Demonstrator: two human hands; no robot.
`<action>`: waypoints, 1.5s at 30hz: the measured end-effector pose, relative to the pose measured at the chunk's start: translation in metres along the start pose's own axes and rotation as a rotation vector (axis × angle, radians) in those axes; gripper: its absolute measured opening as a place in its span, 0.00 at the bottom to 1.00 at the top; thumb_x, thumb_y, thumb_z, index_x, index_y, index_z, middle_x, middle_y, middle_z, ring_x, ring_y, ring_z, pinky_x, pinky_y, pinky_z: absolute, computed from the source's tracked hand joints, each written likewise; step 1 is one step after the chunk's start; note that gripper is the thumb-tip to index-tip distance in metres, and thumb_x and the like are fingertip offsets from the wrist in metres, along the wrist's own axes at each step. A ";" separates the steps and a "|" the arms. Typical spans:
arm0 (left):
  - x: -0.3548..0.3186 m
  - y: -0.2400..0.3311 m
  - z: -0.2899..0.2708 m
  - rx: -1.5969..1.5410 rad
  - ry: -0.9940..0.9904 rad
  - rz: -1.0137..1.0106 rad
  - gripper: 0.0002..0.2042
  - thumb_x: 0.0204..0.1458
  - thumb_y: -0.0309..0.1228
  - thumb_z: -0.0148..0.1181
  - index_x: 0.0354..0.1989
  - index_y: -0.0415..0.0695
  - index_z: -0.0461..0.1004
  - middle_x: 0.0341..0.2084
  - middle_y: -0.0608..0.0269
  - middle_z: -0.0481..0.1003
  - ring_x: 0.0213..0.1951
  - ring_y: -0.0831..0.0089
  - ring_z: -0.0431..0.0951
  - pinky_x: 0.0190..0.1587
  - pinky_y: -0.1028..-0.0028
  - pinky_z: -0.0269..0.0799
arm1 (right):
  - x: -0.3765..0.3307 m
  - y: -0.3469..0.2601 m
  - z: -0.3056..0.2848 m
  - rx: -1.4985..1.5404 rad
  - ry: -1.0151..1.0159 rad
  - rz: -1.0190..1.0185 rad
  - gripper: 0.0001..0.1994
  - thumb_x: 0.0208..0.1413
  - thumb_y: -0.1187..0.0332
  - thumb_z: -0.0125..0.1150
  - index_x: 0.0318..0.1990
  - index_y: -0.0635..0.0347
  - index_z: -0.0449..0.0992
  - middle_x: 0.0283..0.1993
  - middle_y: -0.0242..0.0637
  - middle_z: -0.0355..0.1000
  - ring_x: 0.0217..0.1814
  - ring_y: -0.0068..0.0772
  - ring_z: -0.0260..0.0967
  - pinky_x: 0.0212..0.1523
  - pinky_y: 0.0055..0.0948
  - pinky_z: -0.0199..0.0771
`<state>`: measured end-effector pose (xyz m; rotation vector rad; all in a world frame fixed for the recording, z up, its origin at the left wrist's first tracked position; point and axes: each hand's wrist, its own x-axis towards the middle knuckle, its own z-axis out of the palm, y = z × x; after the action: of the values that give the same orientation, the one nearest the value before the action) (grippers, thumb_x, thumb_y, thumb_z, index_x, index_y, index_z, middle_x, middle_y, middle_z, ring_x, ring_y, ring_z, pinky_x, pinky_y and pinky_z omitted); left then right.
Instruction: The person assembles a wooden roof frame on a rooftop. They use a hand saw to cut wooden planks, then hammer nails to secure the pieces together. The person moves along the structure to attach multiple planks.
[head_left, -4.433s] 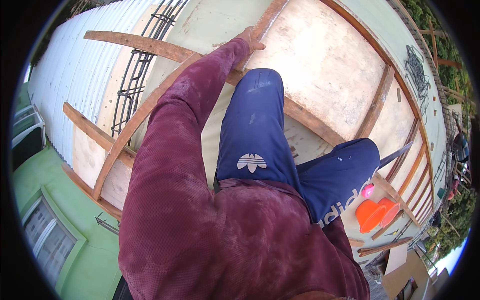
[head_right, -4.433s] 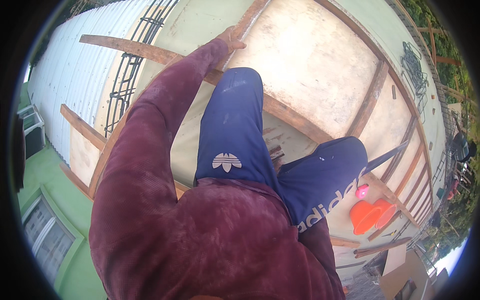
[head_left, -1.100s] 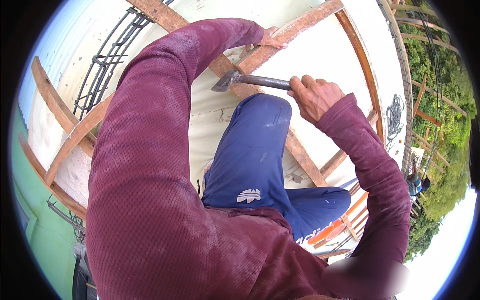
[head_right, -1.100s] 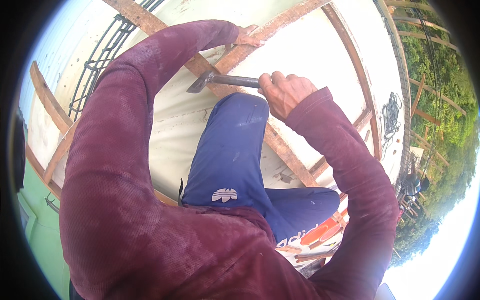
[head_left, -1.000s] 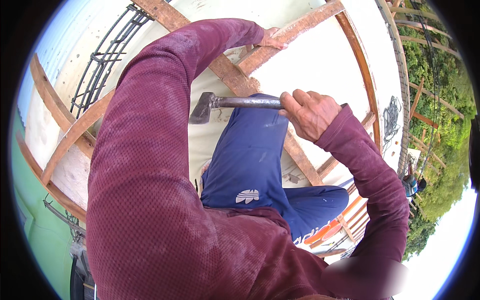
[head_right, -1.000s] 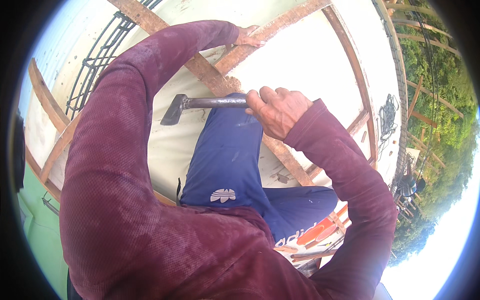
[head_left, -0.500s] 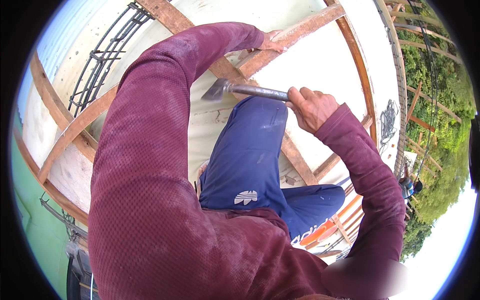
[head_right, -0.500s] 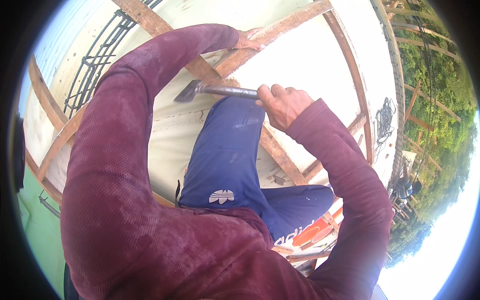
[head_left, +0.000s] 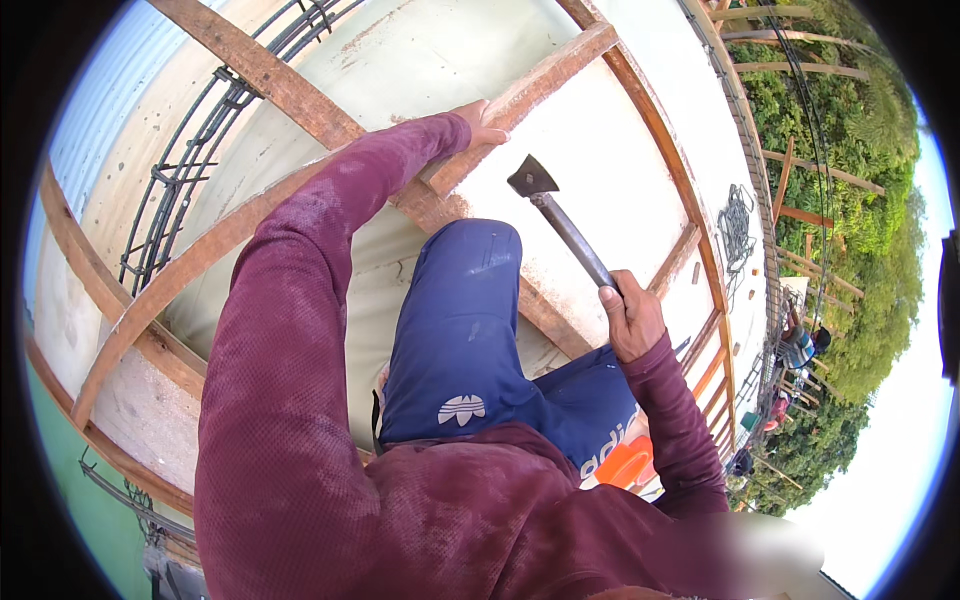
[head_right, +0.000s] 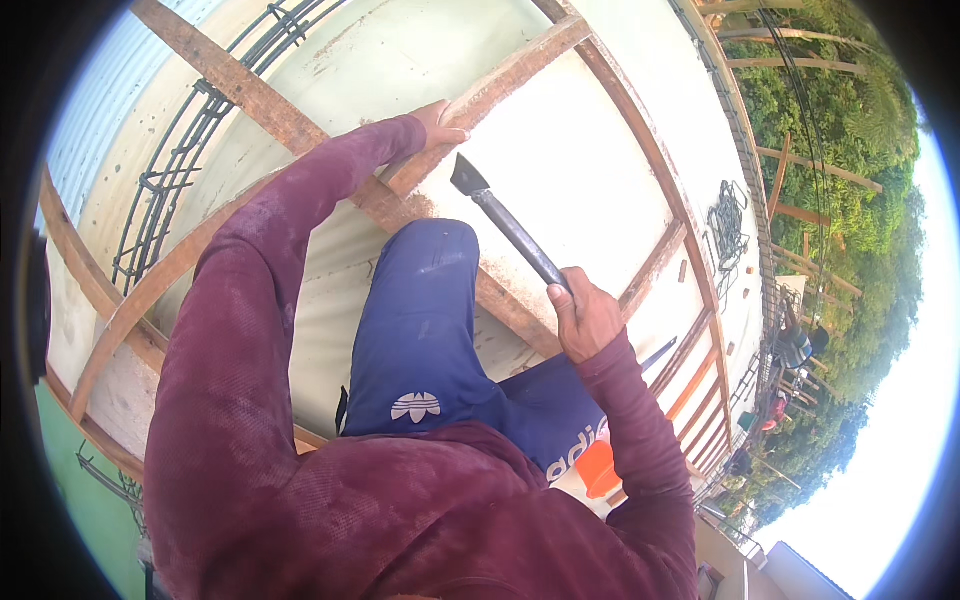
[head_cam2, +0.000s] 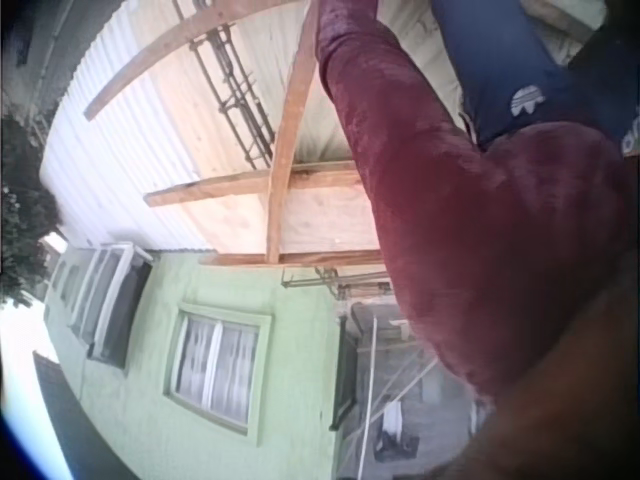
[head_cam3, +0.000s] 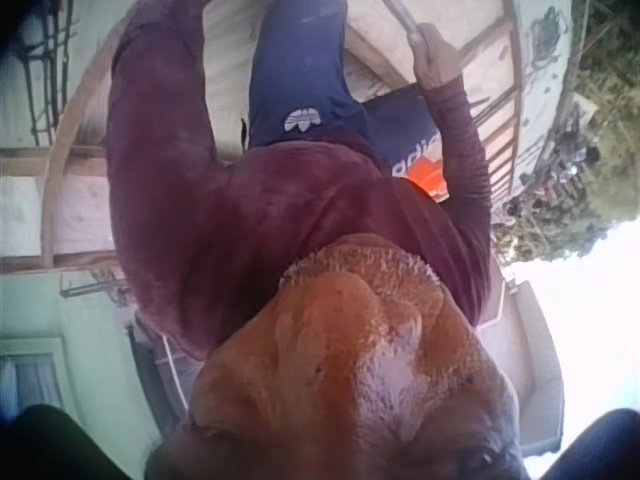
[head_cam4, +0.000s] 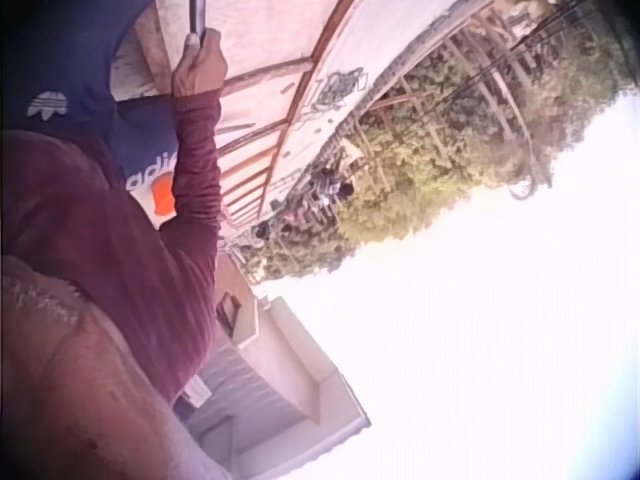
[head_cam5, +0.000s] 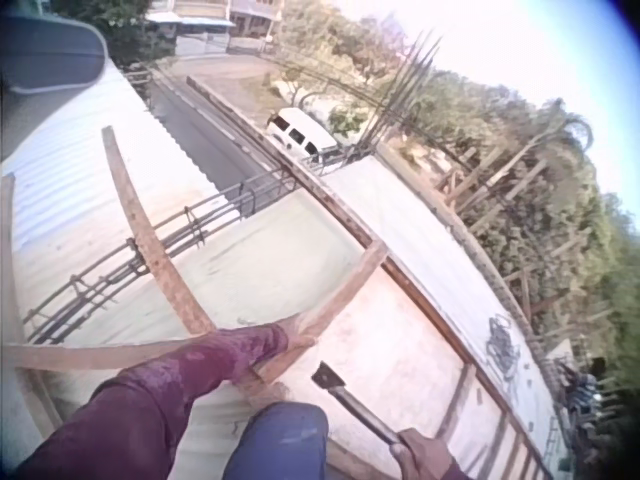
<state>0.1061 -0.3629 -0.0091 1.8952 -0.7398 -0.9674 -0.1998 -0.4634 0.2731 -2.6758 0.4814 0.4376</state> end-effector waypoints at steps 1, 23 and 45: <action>0.001 0.000 0.001 0.068 0.035 -0.031 0.49 0.43 0.58 0.66 0.65 0.29 0.58 0.60 0.33 0.65 0.60 0.50 0.70 0.62 0.63 0.65 | -0.005 0.007 0.004 0.083 0.081 0.038 0.16 0.69 0.56 0.46 0.40 0.63 0.70 0.22 0.43 0.68 0.23 0.45 0.68 0.27 0.39 0.65; -0.007 0.037 0.029 -0.436 -0.162 -0.303 0.36 0.53 0.50 0.63 0.67 0.47 0.58 0.49 0.50 0.75 0.49 0.63 0.77 0.50 0.66 0.75 | -0.162 0.090 0.119 1.261 0.229 0.594 0.17 0.69 0.53 0.45 0.42 0.61 0.67 0.21 0.30 0.61 0.13 0.17 0.55 0.11 0.20 0.56; -0.061 0.084 0.062 0.480 0.420 -0.449 0.30 0.50 0.48 0.66 0.56 0.49 0.59 0.48 0.47 0.73 0.51 0.47 0.76 0.52 0.52 0.72 | -0.151 0.094 0.122 1.252 0.193 0.599 0.15 0.69 0.56 0.48 0.38 0.61 0.68 0.20 0.29 0.62 0.12 0.16 0.56 0.11 0.19 0.55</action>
<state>0.0126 -0.3795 0.0648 2.6547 -0.3104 -0.6381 -0.3991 -0.4533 0.1920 -1.3345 1.1434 -0.0258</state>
